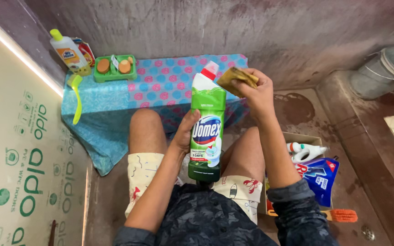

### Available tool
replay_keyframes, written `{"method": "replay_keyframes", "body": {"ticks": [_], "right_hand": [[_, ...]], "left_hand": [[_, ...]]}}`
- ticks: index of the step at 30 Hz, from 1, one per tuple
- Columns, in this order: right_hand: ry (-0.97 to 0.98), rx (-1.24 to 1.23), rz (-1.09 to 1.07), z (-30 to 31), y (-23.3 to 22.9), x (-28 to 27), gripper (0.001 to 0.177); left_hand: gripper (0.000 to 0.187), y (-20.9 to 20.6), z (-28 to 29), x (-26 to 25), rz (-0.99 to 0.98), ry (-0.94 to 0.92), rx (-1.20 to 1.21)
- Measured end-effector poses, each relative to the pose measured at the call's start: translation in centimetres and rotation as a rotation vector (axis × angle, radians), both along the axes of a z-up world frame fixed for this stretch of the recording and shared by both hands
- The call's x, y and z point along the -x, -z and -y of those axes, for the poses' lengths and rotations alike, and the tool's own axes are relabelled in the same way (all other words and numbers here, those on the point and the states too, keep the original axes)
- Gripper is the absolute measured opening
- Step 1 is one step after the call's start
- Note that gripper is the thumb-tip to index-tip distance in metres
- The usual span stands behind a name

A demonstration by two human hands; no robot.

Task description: The person sits on the floor and wipes the exterior of several cleaning product containers using a yellow sponge. They clean a Domex bottle, a Rin Matic pouch, and a Metro bottle, then place each item on a nearby surface.

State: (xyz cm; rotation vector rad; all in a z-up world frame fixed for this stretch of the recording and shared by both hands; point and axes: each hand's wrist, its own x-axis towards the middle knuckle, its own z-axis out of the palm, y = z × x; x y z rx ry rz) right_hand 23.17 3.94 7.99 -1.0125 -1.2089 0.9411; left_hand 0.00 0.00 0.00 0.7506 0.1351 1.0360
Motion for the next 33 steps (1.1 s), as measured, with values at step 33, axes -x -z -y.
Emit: {"method": "replay_keyframes", "body": {"ticks": [33], "right_hand": [[-0.177, 0.277, -0.11, -18.5, 11.3, 11.5, 0.034]], "left_hand": [[0.044, 6.0, -18.2, 6.8, -0.218, -0.155, 0.257]]}}
